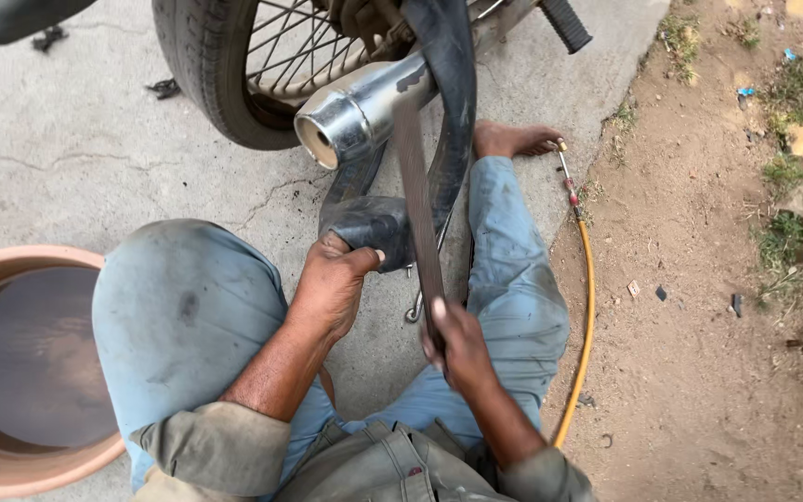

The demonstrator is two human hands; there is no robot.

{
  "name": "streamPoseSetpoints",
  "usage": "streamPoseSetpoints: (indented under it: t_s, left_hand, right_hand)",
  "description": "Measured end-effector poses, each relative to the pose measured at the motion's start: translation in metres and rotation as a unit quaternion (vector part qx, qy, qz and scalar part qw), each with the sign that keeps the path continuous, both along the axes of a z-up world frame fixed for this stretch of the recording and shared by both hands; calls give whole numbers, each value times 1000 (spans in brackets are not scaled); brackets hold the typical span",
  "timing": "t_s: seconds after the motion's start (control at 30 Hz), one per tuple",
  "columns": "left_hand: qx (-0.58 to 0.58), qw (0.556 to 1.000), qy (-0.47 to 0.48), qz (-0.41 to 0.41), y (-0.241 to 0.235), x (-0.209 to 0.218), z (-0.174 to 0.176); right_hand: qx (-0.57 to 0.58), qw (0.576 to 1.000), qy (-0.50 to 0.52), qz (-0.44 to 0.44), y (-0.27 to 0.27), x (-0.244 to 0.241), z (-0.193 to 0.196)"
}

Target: The person sits on the ground and uses a metal file to roughen the surface of a motorcycle inner tube. After filing, they apply a white adhesive from a tube onto the prepared area of the inner tube.

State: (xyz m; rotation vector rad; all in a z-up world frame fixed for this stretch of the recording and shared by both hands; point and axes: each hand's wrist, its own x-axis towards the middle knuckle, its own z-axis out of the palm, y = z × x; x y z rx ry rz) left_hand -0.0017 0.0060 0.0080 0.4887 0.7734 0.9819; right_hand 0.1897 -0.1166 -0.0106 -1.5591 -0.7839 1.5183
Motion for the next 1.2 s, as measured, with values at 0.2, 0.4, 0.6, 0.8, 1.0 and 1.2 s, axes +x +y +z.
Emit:
streamPoseSetpoints:
  t_s: [0.2,0.4,0.6,0.8,1.0,1.2]
  left_hand:
    - [4,1000,29,1,-1,2,-1]
    - [34,999,41,-8,-3,8,-2]
    - [15,998,53,11,0,4,-5]
    - [49,998,41,-3,-1,3,-4]
    - [47,997,60,-27,-2,7,-1]
    - [39,998,55,11,-1,3,3]
  right_hand:
    - [-82,996,13,-16,-58,-19,-2]
    - [60,996,47,-41,54,-37,9]
    - [-3,1000,12,-1,-1,-6,0]
    - [-92,995,23,7,-62,-16,-8]
    - [59,994,91,-33,51,-35,3]
    - [70,983,96,-137,37,-16,-2]
